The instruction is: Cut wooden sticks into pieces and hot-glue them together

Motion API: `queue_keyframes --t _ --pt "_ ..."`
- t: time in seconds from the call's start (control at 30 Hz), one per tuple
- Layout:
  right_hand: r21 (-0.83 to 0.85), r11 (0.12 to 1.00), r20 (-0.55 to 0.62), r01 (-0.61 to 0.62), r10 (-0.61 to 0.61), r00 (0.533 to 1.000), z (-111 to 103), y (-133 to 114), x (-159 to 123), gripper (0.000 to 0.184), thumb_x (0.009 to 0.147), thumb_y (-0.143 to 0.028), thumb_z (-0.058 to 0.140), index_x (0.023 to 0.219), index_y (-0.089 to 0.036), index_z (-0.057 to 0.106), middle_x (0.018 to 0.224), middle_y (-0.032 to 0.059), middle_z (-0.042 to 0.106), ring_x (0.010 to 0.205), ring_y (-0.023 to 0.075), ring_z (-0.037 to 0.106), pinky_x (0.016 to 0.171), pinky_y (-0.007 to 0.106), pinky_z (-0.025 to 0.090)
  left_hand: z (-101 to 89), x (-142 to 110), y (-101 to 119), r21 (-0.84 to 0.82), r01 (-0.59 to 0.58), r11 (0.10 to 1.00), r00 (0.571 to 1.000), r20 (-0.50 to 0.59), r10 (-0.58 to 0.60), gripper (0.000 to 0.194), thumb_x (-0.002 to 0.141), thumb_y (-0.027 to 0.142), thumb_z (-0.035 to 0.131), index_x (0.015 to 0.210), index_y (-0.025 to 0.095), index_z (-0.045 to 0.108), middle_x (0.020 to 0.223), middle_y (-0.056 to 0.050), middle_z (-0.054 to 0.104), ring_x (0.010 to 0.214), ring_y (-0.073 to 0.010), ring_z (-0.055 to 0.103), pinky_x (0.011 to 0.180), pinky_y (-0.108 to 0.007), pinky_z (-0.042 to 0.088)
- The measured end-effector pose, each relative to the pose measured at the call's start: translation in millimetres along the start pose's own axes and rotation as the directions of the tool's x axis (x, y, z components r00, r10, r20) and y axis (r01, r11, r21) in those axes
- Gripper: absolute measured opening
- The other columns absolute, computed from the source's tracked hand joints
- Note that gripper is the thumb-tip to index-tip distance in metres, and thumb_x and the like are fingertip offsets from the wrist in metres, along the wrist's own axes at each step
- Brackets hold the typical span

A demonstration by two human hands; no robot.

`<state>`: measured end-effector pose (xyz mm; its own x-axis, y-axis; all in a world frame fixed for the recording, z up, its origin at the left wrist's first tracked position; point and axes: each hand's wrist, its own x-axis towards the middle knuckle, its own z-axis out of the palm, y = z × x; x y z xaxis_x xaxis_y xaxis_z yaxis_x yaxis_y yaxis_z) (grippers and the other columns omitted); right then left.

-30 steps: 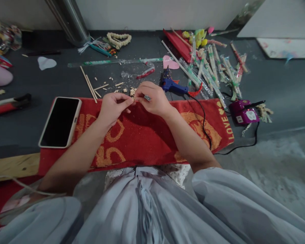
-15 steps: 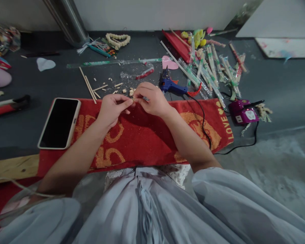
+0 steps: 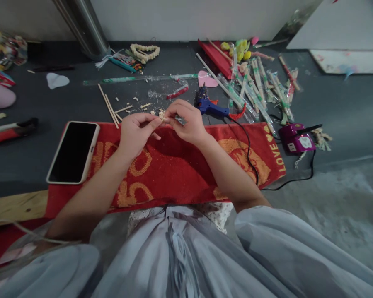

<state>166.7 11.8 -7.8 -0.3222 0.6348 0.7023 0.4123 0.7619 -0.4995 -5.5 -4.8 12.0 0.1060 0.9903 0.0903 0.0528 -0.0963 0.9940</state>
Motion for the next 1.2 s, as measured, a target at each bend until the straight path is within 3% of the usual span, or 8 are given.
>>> queue_keyframes --t 0.17,0.37,0.6,0.73,1.0,1.2 --pt "0.012 1.000 -0.046 0.003 -0.002 0.999 0.1 -4.8 0.5 0.027 0.098 -0.040 0.045 0.088 -0.019 0.058 0.083 0.0029 0.059 0.079 0.0141 0.056 0.077 0.033 0.051 -3.6 1.8 -7.0 -0.002 -0.092 0.996 0.996 0.015 0.092 0.030 0.072 0.045 0.077 0.076 0.015 0.072 0.072 -0.005 0.073 0.060 -0.0146 0.068 0.047 -0.022 0.055" --pt "0.027 0.999 -0.058 0.028 -0.026 0.998 -1.7 -8.8 2.0 0.031 0.099 -0.043 0.044 0.086 -0.019 0.058 0.081 0.0021 0.059 0.078 0.0130 0.057 0.076 0.032 0.051 -5.3 2.7 -9.6 -0.029 -0.072 0.997 0.997 0.011 0.073 0.029 0.068 0.043 0.079 0.073 0.016 0.072 0.068 -0.003 0.071 0.052 -0.0111 0.064 0.046 -0.022 0.054" --pt "0.036 0.998 -0.068 0.047 -0.044 0.997 -2.6 -8.3 2.4 0.029 0.098 -0.042 0.047 0.087 -0.019 0.060 0.080 0.0016 0.060 0.077 0.0125 0.058 0.076 0.032 0.051 -2.4 1.7 -3.9 -0.068 -0.049 0.997 0.999 -0.013 0.048 0.026 0.067 0.038 0.081 0.077 0.016 0.072 0.076 -0.004 0.072 0.065 -0.0144 0.068 0.046 -0.022 0.054" --pt "0.050 0.998 -0.064 0.029 -0.026 0.998 -3.2 -10.0 2.5 0.029 0.095 -0.045 0.052 0.088 -0.019 0.062 0.081 0.0020 0.061 0.076 0.0125 0.058 0.074 0.031 0.052 -1.4 0.6 0.5 -0.052 0.028 0.998 1.000 -0.007 -0.029 0.026 0.069 0.036 0.079 0.083 0.016 0.073 0.084 -0.005 0.074 0.071 -0.0165 0.070 0.049 -0.023 0.055" --pt "0.051 0.998 -0.003 -0.025 0.025 1.000 -3.9 -10.9 2.2 0.039 0.091 -0.057 0.053 0.090 -0.020 0.064 0.084 0.0032 0.063 0.075 0.0133 0.059 0.073 0.032 0.053 -3.2 1.2 10.0 -0.167 0.251 0.953 0.966 0.105 -0.236 0.023 0.063 0.031 0.082 0.073 0.015 0.068 0.069 -0.002 0.069 0.059 -0.0116 0.064 0.047 -0.019 0.049" --pt "0.047 0.999 -0.009 0.010 -0.009 1.000 -5.4 -12.5 2.3 0.030 0.095 -0.045 0.050 0.092 -0.018 0.063 0.085 0.0039 0.064 0.075 0.0123 0.059 0.072 0.030 0.054 -4.7 1.5 11.4 -0.126 0.289 0.949 0.954 0.116 -0.275 0.019 0.069 0.031 0.076 0.076 0.015 0.068 0.071 -0.004 0.070 0.062 -0.0127 0.065 0.047 -0.019 0.048"
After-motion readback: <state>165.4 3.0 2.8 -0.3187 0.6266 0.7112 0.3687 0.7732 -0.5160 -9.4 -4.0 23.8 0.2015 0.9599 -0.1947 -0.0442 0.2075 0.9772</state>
